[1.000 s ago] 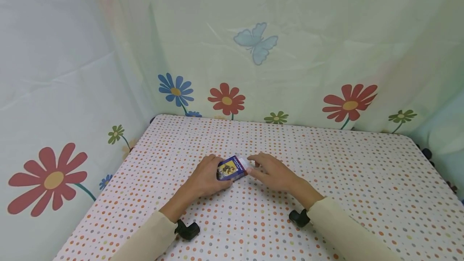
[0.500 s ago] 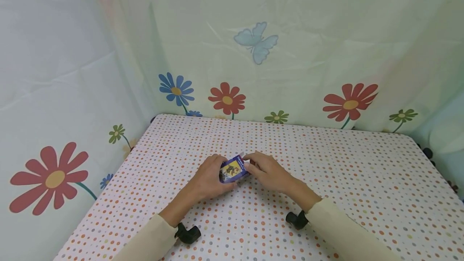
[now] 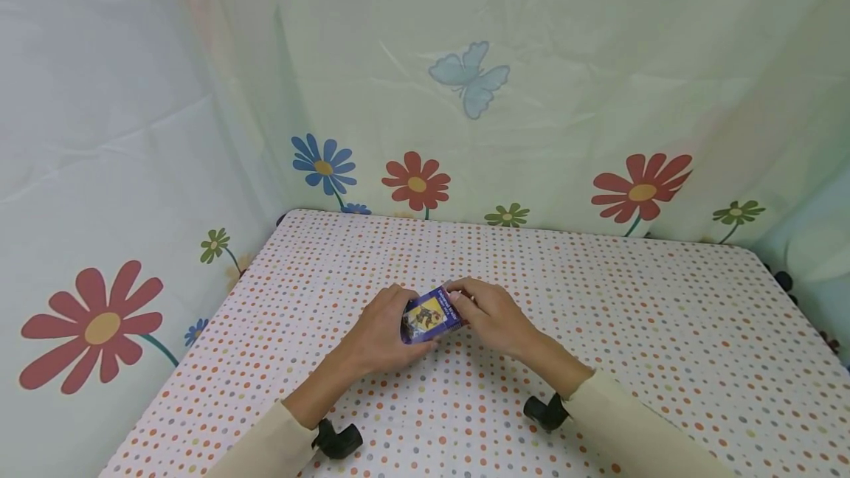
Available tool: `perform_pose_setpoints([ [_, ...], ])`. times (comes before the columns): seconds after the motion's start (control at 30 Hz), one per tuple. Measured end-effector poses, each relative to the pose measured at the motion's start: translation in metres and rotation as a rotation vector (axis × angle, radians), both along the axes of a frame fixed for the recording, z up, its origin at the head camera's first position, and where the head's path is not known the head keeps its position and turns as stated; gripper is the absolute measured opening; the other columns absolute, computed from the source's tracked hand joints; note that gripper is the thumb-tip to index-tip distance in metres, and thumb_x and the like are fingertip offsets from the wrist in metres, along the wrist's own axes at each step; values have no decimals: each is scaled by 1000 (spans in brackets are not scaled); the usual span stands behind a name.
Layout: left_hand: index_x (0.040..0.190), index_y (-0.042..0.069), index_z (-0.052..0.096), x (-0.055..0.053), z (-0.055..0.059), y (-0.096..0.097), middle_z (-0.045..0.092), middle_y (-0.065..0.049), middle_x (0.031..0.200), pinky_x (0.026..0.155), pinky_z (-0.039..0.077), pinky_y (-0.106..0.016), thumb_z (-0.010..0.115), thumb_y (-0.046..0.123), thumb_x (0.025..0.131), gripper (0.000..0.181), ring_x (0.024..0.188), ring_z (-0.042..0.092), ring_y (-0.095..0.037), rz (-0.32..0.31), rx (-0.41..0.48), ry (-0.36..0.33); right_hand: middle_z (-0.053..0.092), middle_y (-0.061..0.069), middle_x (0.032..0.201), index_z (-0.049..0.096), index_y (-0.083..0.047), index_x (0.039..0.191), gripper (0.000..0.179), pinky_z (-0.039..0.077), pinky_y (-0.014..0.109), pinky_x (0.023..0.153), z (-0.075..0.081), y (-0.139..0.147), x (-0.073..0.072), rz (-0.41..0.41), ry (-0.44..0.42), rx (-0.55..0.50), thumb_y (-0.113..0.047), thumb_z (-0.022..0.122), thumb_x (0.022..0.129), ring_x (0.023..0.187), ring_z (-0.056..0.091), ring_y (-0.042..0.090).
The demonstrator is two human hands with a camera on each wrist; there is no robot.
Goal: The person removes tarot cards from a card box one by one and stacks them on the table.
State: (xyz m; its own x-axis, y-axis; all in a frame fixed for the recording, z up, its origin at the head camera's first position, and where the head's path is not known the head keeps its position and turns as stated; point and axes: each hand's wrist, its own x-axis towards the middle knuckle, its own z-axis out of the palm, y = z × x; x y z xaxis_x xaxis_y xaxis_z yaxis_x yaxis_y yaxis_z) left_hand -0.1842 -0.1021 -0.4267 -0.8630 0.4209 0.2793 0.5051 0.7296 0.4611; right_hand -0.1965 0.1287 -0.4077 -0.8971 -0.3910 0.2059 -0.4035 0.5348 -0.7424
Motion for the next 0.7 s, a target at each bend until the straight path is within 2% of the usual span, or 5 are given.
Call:
perform_pose_setpoints([
  [0.17, 131, 7, 56, 6, 5, -3, 56, 1, 110, 78, 49, -29, 84, 45, 78, 71, 92, 50, -9, -18, -3, 14, 65, 2, 89, 66, -5, 123, 28, 55, 30, 62, 1, 1, 4, -30, -42, -35, -23, 51, 107, 72, 60, 16],
  [0.33, 130, 7, 58, 12, 5, -8, 58, 1, 111, 79, 49, -28, 85, 46, 76, 71, 93, 50, -8, -32, 13, 44, 64, 4, 87, 65, -5, 121, 27, 54, 29, 62, 2, 1, 12, -49, -83, -59, -22, 51, 106, 75, 63, 26],
  [0.43, 131, 9, 58, 17, 6, -10, 57, 1, 113, 80, 50, -29, 84, 47, 77, 72, 95, 50, -8, -32, 23, 35, 63, 1, 84, 66, -6, 119, 25, 53, 29, 62, 3, 0, 18, -68, -105, -62, -22, 53, 106, 75, 63, 22],
  [0.57, 133, 10, 57, 24, 7, -11, 57, 2, 117, 82, 50, -29, 84, 48, 77, 72, 98, 50, -8, -43, 23, 30, 60, 1, 79, 68, -7, 114, 21, 48, 28, 57, 7, 0, 26, -115, -124, -73, -22, 56, 104, 66, 57, 15],
  [0.7, 132, 11, 58, 29, 6, -13, 57, 3, 117, 82, 50, -29, 84, 47, 77, 71, 99, 49, -7, -53, 25, 43, 57, 2, 76, 69, -9, 107, 15, 42, 27, 53, 8, -2, 34, -156, -150, -86, -20, 59, 102, 63, 51, 16],
])
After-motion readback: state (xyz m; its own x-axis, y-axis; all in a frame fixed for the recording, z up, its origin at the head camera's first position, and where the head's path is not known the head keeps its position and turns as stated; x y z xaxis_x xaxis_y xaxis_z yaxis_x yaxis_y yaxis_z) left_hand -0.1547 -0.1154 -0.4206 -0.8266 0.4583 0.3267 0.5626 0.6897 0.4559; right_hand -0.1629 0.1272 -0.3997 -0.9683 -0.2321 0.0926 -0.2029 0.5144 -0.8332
